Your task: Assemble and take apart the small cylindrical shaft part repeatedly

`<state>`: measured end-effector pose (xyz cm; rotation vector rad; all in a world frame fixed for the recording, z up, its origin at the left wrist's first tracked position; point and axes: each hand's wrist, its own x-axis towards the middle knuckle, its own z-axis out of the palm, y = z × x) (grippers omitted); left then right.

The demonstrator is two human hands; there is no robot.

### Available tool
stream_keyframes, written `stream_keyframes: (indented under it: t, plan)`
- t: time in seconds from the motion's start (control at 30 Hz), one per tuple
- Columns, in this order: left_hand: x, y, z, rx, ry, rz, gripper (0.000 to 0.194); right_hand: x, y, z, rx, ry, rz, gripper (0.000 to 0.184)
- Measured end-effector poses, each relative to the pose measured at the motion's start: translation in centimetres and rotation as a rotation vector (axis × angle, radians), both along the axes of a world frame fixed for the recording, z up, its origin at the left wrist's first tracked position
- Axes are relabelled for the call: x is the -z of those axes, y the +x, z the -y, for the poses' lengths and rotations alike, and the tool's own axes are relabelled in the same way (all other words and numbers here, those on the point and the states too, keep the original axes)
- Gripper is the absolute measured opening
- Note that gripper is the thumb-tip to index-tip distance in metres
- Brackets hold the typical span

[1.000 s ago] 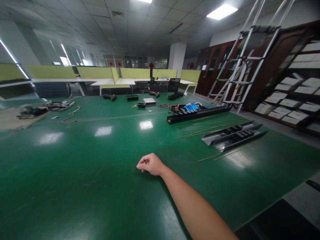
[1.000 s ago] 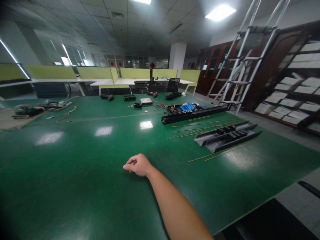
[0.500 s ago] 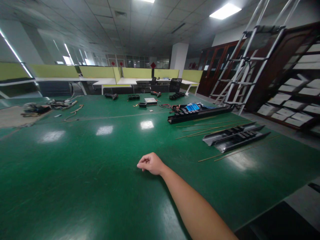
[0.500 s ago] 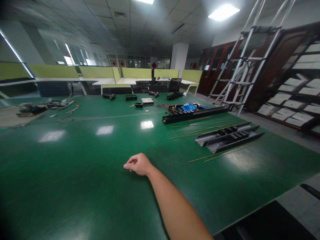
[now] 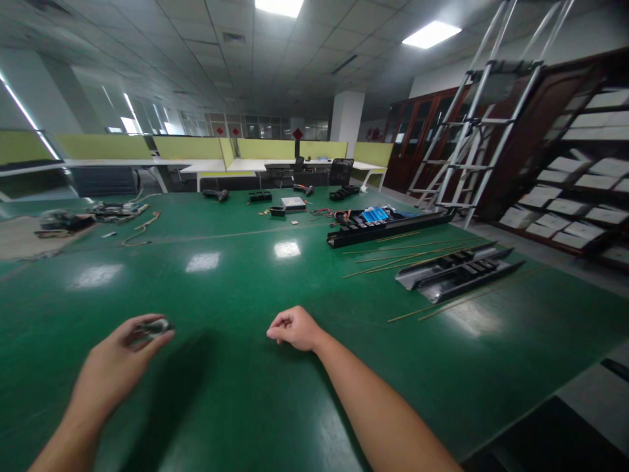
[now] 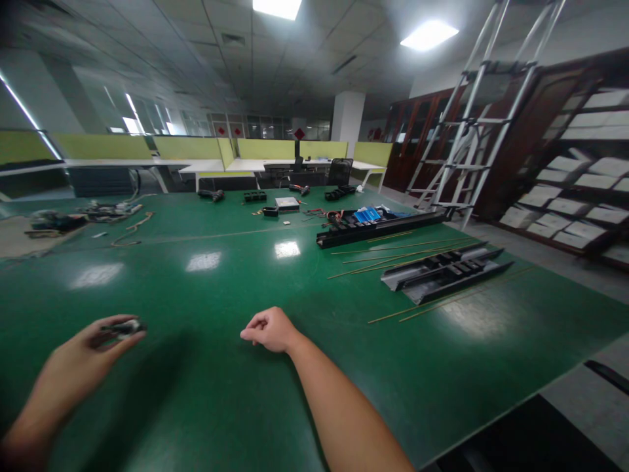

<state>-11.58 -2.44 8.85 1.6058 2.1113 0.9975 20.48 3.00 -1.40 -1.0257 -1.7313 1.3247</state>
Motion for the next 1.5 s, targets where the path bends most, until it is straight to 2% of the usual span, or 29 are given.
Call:
stream_keyframes:
  t: [0.1, 0.17, 0.27, 0.33, 0.43, 0.77, 1.0, 1.13, 1.27, 1.5]
  plan:
    - [2.4, 6.2, -2.3, 0.261, -0.009, 0.226, 0.057, -0.1, 0.1, -0.1, 0.0, -0.025, -0.042, 0.034]
    - [4.3, 10.0, -3.0, 0.386, -0.022, 0.272, 0.048, -0.2, 0.4, -0.2, 0.004, -0.049, -0.103, 0.034]
    - [6.9, 13.0, -3.0, 0.513, 0.014, 0.239, 0.035, -0.5, 0.7, -0.4, 0.015, -0.082, -0.213, 0.033]
    - [8.0, 13.1, -2.8, 0.574, 0.066, 0.202, 0.03, -0.6, 0.8, -0.5, 0.014, -0.102, -0.256, 0.031]
    - [8.8, 12.5, -2.6, 0.634, 0.135, 0.178, 0.027, -0.6, 0.8, -0.7, 0.01, -0.126, -0.262, 0.028]
    - [8.8, 12.7, -3.0, 0.688, 0.241, 0.164, 0.02, -0.4, 0.4, -0.8, 0.013, -0.114, -0.174, 0.019]
    - [8.7, 12.7, -3.0, 0.669, 0.2, 0.17, 0.022, -0.9, 0.3, -0.5, 0.02, -0.111, -0.152, 0.018]
    - [8.5, 12.9, -2.8, 0.614, 0.121, 0.194, 0.03, -0.7, 0.3, -0.6, 0.019, -0.108, -0.156, 0.018]
    - [8.7, 13.0, -2.8, 0.568, 0.108, 0.248, 0.042, -0.7, 0.3, -0.6, 0.02, -0.125, -0.164, 0.021]
    - [9.2, 12.9, -3.1, 0.578, 0.034, 0.319, 0.054, -0.9, 0.3, -0.4, 0.016, -0.114, -0.137, 0.022]
